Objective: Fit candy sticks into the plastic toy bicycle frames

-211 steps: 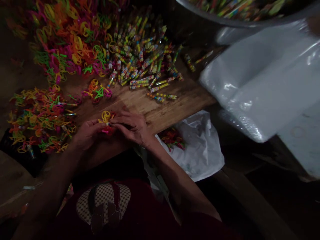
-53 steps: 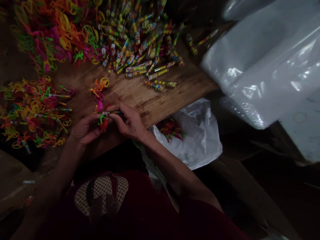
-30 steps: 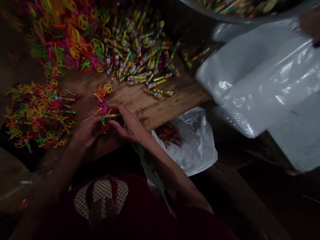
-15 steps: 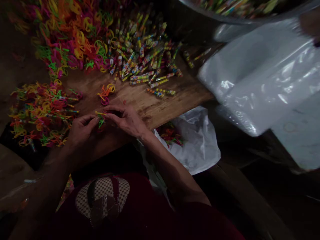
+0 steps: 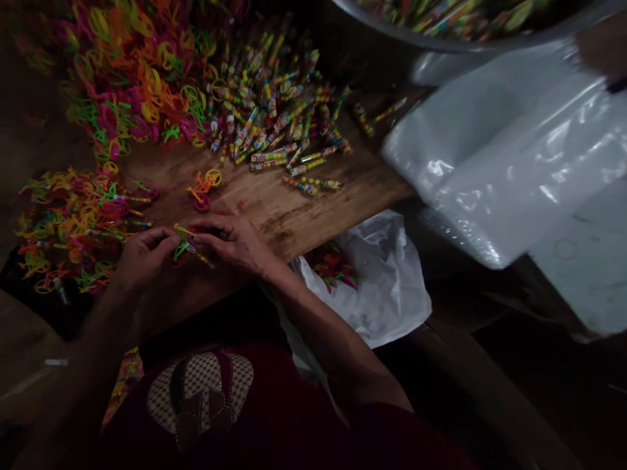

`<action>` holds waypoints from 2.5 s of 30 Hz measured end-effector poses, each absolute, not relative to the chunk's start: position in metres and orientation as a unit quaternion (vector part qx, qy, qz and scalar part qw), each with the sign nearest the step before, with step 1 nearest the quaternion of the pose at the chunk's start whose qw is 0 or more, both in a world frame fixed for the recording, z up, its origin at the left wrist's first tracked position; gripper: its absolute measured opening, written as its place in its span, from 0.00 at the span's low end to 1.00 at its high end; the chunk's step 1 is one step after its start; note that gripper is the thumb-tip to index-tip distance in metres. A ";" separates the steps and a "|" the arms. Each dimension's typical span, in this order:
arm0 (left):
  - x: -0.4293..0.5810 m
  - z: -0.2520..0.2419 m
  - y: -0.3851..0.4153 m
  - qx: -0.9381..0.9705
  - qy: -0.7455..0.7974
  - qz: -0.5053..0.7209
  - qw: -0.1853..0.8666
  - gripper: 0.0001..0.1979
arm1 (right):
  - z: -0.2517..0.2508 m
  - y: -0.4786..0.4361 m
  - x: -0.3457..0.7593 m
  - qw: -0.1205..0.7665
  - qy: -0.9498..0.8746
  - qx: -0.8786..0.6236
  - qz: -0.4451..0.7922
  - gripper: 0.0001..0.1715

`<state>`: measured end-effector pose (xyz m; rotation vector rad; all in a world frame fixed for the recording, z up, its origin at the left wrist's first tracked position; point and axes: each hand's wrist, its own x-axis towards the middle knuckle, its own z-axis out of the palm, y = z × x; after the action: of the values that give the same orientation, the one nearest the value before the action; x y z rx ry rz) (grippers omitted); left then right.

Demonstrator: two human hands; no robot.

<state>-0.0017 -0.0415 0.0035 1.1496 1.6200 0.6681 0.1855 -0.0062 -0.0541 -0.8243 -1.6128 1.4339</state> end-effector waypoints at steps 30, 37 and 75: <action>0.009 0.004 0.012 0.437 0.643 0.307 0.549 0.23 | -0.043 0.035 0.208 0.353 -0.867 -0.287 0.201 0.25; 0.022 0.011 0.010 0.325 0.622 0.329 0.632 0.20 | -0.035 0.029 0.218 0.335 -0.875 -0.262 0.230 0.29; 0.028 -0.004 -0.004 0.155 0.558 0.425 0.696 0.03 | -0.046 0.001 0.189 0.501 -0.641 -0.429 0.391 0.09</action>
<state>0.0275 -0.0044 -0.0036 0.3460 1.2455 0.9474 0.1893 0.0013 -0.0458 -1.0379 -1.5506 0.9455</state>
